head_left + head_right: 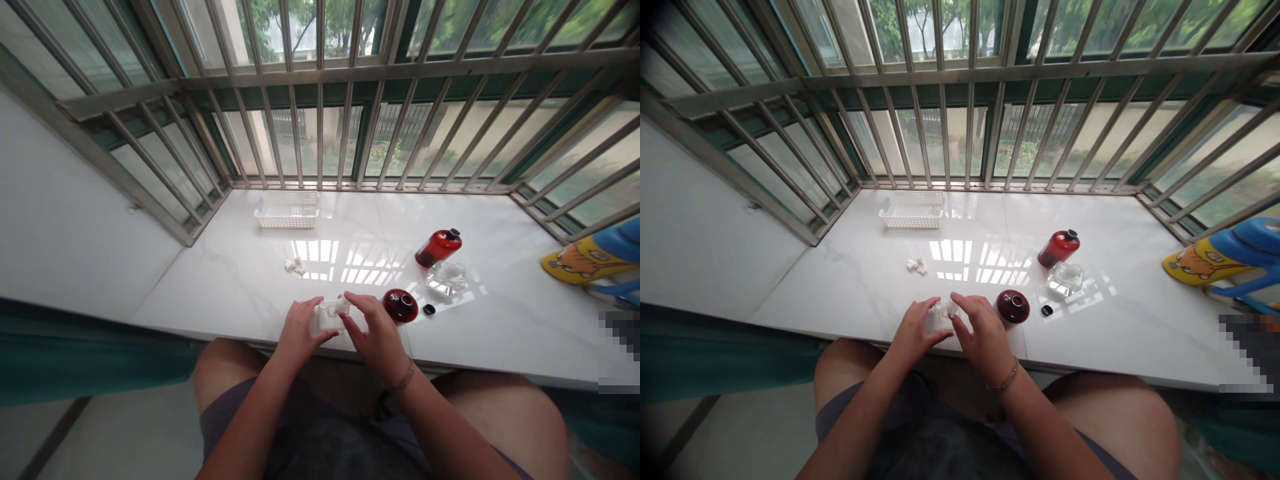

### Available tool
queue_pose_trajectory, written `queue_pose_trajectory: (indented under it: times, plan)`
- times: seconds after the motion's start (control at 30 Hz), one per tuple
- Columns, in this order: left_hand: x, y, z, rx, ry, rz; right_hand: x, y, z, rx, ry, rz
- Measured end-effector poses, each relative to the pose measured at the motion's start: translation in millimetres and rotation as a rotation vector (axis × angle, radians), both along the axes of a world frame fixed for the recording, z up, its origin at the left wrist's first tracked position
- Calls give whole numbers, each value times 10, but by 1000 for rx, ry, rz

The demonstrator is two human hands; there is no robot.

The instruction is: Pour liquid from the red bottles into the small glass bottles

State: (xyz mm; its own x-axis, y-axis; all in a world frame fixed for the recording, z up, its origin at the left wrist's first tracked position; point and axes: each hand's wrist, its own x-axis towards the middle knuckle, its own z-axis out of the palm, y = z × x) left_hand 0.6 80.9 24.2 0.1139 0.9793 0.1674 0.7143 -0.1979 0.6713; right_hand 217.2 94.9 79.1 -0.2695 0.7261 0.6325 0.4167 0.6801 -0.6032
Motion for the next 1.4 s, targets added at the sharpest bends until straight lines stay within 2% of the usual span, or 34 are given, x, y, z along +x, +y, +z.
queue_pose_trajectory:
  times: [0.1, 0.17, 0.23, 0.33, 0.47, 0.53, 0.6, 0.77, 0.9, 0.97, 1.07, 1.17, 1.3, 1.4]
  plan:
    - [-17, -27, 17, 16, 41, -27, -2, -36, -15, -20, 106, -70]
    - [-31, -50, 97, 32, 39, -44, -13, -65, -3, -76, 181, -122]
    - [-37, -70, 247, 84, 15, -32, -40, -89, 18, -151, 251, -172]
    - [-15, -73, 573, 232, 32, -10, -109, -123, 28, -277, 335, -232]
    - [36, -15, 993, 326, 194, -111, -233, -167, -24, -431, 435, -229]
    - [43, 31, 1116, 333, 274, -186, -288, -177, -51, -510, 504, -227]
    - [37, 71, 1170, 338, 326, -233, -331, -177, -64, -587, 572, -214]
    - [53, 82, 1126, 329, 342, -241, -389, -185, -57, -676, 633, -145]
    - [55, 89, 1034, 337, 329, -245, -386, -235, -31, -649, 522, -146]
    - [-23, 175, 975, 357, 304, -197, -351, -284, -23, -599, 438, -132]
    - [-261, 451, 858, 366, 251, -65, -255, -400, -23, -500, 334, -113]
    - [-540, 840, 711, 342, 244, -10, -153, -544, -33, -457, 259, -106]
    - [-756, 1313, 497, 204, 371, -12, -73, -671, -54, -460, 193, -102]
    - [-802, 1536, 350, 163, 390, -23, -43, -704, -65, -443, 164, -97]
